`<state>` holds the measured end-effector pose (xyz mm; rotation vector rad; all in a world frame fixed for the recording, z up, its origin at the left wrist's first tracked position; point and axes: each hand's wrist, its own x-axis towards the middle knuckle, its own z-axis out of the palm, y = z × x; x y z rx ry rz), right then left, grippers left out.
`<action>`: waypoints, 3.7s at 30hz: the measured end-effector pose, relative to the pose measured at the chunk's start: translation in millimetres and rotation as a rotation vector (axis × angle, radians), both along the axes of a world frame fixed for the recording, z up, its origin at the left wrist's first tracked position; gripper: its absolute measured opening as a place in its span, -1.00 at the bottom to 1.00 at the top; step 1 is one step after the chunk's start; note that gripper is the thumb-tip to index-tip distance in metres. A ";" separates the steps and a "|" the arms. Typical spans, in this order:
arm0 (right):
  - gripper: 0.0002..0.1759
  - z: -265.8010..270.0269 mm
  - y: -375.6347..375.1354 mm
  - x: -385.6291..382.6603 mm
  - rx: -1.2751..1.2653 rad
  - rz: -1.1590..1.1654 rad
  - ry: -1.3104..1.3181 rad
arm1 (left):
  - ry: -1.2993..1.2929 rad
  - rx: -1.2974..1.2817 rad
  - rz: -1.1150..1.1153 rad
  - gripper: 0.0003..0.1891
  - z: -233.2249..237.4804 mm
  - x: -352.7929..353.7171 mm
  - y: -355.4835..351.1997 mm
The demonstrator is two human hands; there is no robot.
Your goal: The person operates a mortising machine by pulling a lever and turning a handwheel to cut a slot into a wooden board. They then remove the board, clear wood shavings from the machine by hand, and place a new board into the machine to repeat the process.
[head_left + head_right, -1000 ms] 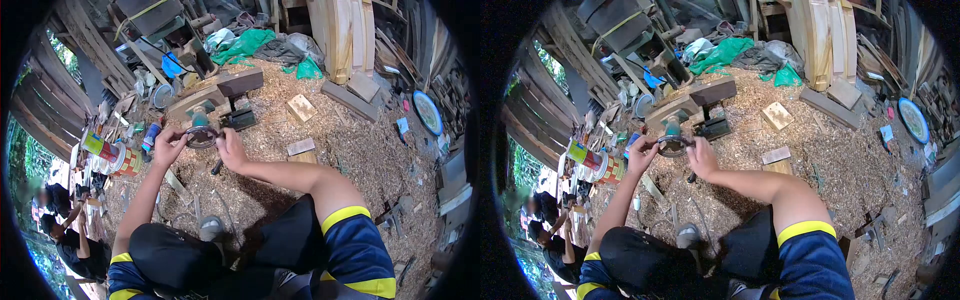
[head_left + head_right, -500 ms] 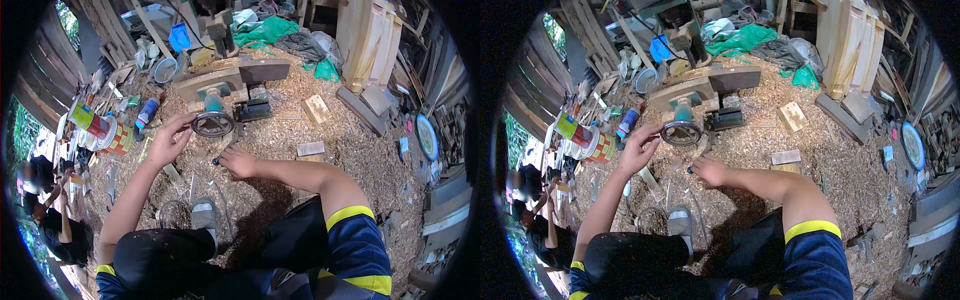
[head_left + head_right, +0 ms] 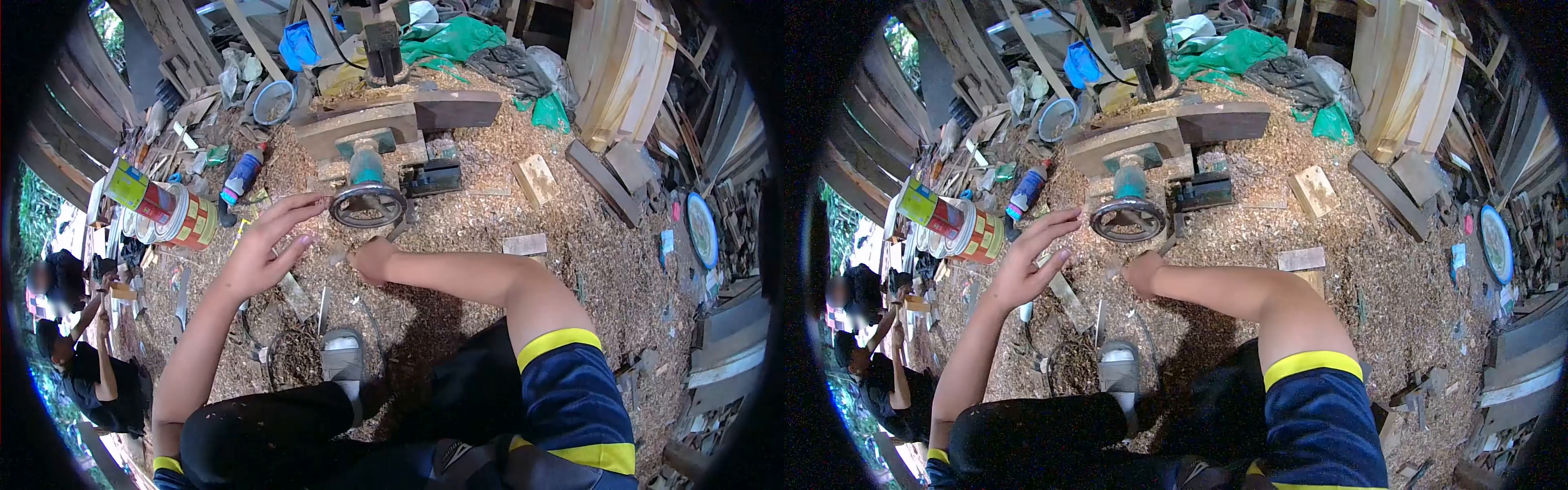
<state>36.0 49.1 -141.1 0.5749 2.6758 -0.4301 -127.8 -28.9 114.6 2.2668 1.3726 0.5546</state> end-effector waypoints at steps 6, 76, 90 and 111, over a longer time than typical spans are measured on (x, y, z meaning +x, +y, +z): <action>-0.56 5.2 1.6 -19.9 -0.070 -0.028 -0.186 | 0.008 0.039 0.078 -0.59 -3.4 -17.2 -3.1; -0.74 135.1 -22.4 146.4 0.412 0.022 0.949 | -0.324 0.676 0.187 -0.63 5.4 -25.4 26.4; -0.49 73.7 -25.4 225.8 0.507 -0.362 0.886 | -0.172 0.456 -0.086 -0.77 -32.6 62.8 40.1; 0.12 -16.9 -35.9 249.5 0.301 -0.460 0.049 | 0.005 0.470 -0.125 -0.48 -51.9 122.4 41.9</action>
